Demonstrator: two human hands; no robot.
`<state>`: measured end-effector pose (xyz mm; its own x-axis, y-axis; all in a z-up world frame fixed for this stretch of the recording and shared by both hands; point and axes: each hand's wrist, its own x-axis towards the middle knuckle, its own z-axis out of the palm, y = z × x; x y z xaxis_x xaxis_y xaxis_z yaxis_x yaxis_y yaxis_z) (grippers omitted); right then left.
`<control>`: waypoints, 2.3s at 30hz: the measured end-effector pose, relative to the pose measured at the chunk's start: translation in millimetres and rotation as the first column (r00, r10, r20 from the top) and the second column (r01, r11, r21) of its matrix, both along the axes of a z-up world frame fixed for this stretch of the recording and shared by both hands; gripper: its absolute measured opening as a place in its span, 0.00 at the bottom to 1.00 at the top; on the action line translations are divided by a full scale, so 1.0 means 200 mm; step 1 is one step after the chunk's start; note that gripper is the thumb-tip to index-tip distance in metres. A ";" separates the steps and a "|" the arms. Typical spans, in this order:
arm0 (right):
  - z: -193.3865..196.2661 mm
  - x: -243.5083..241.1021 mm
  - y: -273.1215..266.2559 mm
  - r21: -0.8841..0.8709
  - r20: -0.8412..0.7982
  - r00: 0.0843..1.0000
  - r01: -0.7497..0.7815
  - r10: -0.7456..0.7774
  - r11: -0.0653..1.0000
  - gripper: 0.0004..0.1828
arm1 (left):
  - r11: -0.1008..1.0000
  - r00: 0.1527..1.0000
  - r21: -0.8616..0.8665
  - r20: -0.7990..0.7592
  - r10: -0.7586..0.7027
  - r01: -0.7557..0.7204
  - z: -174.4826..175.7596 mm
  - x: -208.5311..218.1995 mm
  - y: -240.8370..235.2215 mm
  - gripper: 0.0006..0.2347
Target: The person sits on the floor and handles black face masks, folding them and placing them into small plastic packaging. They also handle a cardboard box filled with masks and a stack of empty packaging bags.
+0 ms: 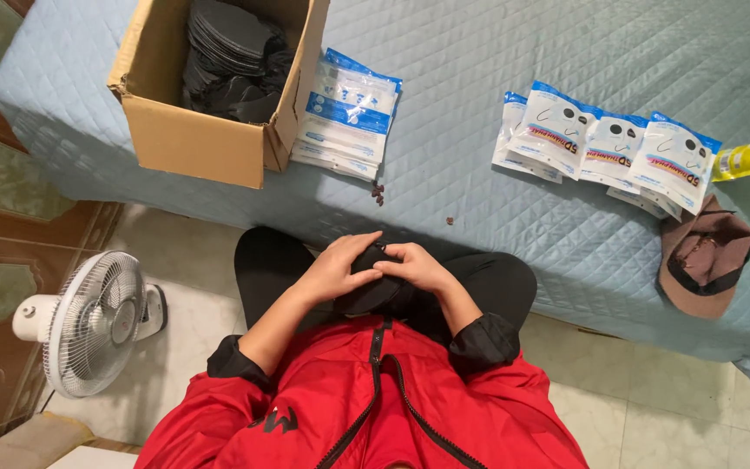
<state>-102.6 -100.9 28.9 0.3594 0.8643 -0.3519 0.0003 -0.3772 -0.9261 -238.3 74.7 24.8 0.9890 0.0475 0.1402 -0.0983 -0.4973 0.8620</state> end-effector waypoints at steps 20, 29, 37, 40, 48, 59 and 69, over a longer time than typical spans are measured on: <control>-0.32 0.61 0.80 0.120 0.905 0.387 0.169 -0.178 0.978 0.18 | 0.510 0.883 -0.724 -0.422 0.205 -0.464 -0.34 -0.24 0.16 0.19; -0.54 0.73 0.91 0.095 0.984 0.133 0.143 -0.114 0.985 0.09 | 0.487 0.876 -0.729 -0.426 0.229 -0.481 -0.33 -0.27 0.19 0.17; -0.20 0.70 0.68 0.428 0.904 -0.126 0.265 -0.409 0.864 0.04 | 0.456 0.894 -0.770 -0.403 0.196 -0.447 -0.26 -0.27 0.16 0.21; -0.06 0.61 0.52 0.498 0.864 -0.061 0.259 -0.500 0.828 0.02 | 0.474 0.905 -0.771 -0.371 0.208 -0.425 -0.18 -0.25 0.16 0.23; 0.14 0.10 0.16 0.378 0.896 0.197 0.130 -0.397 0.917 0.10 | 0.608 0.997 -0.793 0.073 0.032 0.039 0.36 -0.18 0.01 0.21; -0.02 -0.19 -0.14 0.297 0.762 0.521 0.247 -0.385 0.922 0.12 | 0.550 0.974 -0.806 -0.212 0.081 -0.221 0.18 -0.14 -0.02 0.21; 0.12 -0.27 -0.23 0.298 0.444 0.732 0.422 -0.516 0.856 0.12 | 0.698 0.971 -0.698 -0.238 -0.017 -0.159 0.38 -0.16 -0.03 0.29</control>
<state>-156.0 -146.2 52.3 0.8159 0.5655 0.1203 0.3359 -0.2943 -0.8947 -270.4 67.8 100.5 0.9778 0.1169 -0.1740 0.1370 0.2719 0.9525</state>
